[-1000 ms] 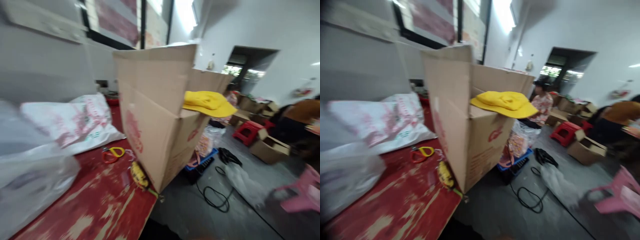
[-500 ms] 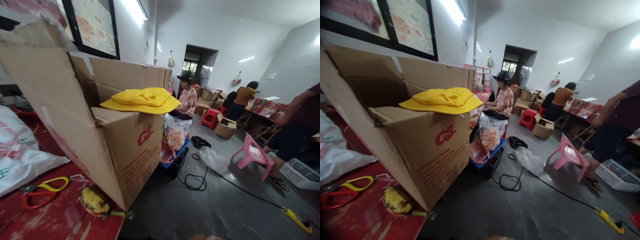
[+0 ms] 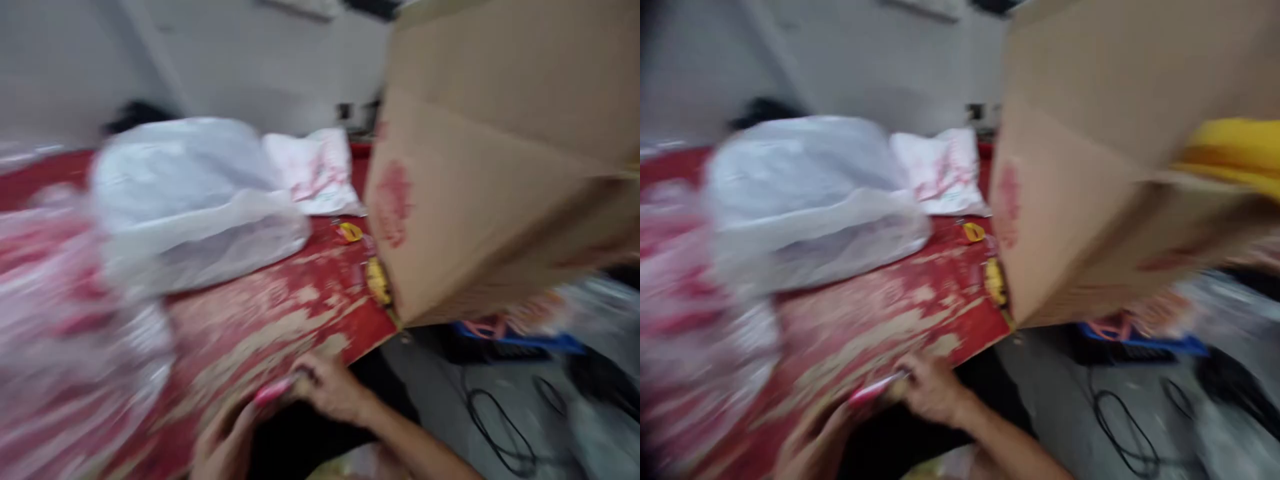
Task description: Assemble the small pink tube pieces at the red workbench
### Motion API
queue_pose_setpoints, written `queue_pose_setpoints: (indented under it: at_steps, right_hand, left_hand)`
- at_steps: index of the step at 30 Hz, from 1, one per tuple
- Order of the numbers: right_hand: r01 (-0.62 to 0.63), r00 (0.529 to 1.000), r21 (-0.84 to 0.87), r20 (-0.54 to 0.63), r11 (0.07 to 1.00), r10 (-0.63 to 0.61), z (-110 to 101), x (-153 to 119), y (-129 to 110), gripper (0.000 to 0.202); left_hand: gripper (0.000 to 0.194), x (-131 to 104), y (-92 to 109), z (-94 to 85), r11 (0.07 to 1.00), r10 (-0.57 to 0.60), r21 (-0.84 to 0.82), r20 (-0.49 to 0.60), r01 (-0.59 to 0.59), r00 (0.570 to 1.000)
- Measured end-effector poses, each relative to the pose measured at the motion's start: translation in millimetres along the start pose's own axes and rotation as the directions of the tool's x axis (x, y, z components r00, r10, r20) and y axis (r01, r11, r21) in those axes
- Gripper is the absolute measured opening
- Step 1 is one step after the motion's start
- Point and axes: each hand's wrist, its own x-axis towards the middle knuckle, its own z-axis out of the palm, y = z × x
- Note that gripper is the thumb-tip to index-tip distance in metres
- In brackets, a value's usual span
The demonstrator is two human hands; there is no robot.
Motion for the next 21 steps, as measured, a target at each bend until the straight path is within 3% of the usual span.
queue_pose_setpoints:
  at_steps: [1,3,6,9,13,17,21]
  right_hand:
    - [0.012,0.998,0.047,0.057,0.999,-0.015,5,1,2,0.011]
    - [0.037,0.991,0.101,0.124,0.994,-0.049,8,7,10,0.015]
    - [0.129,0.981,0.11,0.134,0.986,-0.143,7,14,19,0.016]
    - [0.253,0.959,0.072,0.115,0.965,-0.26,5,15,23,0.018]
    - [0.389,0.917,0.015,0.086,0.921,-0.389,6,22,24,0.022]
    - [0.283,0.95,-0.012,0.141,0.959,-0.279,7,29,26,0.016]
    - [0.169,0.972,-0.069,0.174,0.983,-0.155,10,31,26,0.038]
  left_hand:
    - [0.045,-6,-9,-12.0,0.999,-0.048,-0.024,-0.042,0.047,0.998]
    - [0.035,-11,-24,-25.0,0.973,-0.096,-0.204,0.049,0.104,0.994]
    - [0.022,-11,-32,-28.2,0.932,-0.069,-0.356,0.03,0.075,0.997]
    - [0.018,-13,-31,-25.7,0.934,-0.019,-0.358,-0.002,0.017,1.0]
    - [0.021,-12,-34,-27.0,0.929,-0.063,-0.362,0.06,0.08,0.996]
    - [0.02,-8,-38,-30.3,0.931,-0.063,-0.356,0.048,0.076,0.997]
    - [0.017,-8,-37,-33.0,0.967,0.029,-0.253,-0.025,-0.034,0.999]
